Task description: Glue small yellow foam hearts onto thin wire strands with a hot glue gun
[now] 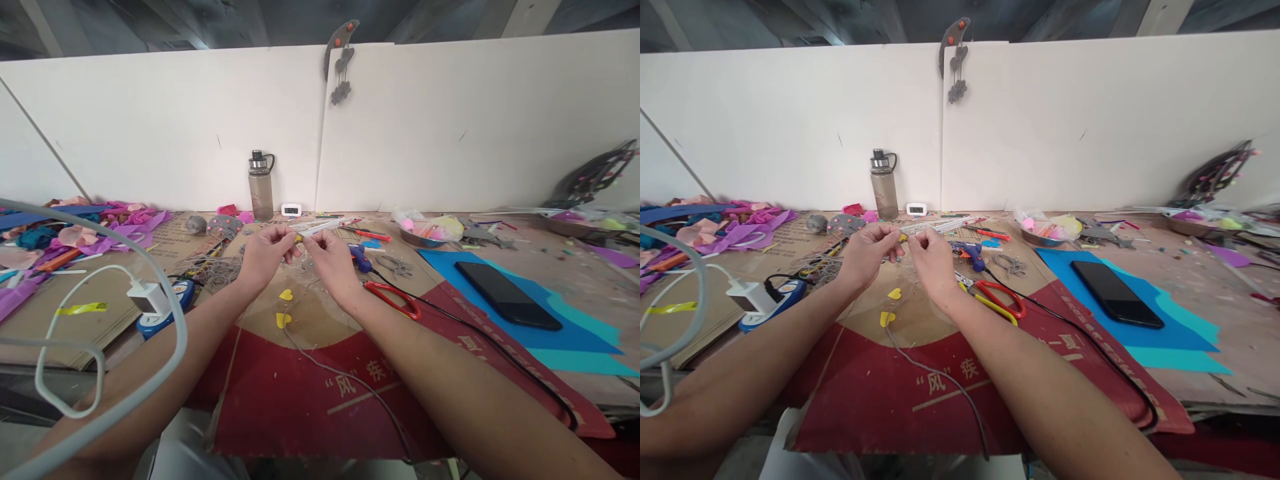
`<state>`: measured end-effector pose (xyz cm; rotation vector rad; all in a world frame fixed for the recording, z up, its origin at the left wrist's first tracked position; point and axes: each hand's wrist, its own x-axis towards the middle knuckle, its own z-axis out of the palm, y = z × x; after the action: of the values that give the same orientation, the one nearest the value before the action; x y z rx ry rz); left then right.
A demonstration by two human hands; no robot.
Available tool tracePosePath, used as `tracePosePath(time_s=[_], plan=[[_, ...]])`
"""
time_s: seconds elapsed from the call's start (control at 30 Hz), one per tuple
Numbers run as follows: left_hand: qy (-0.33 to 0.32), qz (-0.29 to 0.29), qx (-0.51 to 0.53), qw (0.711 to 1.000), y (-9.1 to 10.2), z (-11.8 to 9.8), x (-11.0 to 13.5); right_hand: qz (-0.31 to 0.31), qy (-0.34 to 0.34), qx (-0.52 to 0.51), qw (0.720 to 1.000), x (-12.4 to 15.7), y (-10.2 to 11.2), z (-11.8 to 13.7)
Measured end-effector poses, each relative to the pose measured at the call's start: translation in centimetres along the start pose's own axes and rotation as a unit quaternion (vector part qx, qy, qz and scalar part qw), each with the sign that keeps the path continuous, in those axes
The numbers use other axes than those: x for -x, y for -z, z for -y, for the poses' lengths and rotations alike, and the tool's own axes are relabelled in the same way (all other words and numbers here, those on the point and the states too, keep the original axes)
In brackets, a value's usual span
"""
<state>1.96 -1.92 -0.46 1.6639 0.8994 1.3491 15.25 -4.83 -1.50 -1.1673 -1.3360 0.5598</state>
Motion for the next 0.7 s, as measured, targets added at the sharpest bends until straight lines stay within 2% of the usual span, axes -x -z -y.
tracePosePath(time_s=[0.23, 0.43, 0.7], plan=[[0.035, 0.038, 0.067, 0.996, 0.1, 0.4, -0.3, -0.013, 0.004, 0.003, 1.000, -0.3, 0.0, -0.4], [0.072, 0.048, 0.127, 0.988, 0.0, -0.1, -0.3, 0.025, -0.008, -0.068, 0.997, -0.5, -0.1, -0.6], [0.113, 0.063, 0.154, 0.980, 0.3, 0.3, -0.6, -0.002, -0.011, -0.044, 0.999, -0.9, -0.2, -1.4]])
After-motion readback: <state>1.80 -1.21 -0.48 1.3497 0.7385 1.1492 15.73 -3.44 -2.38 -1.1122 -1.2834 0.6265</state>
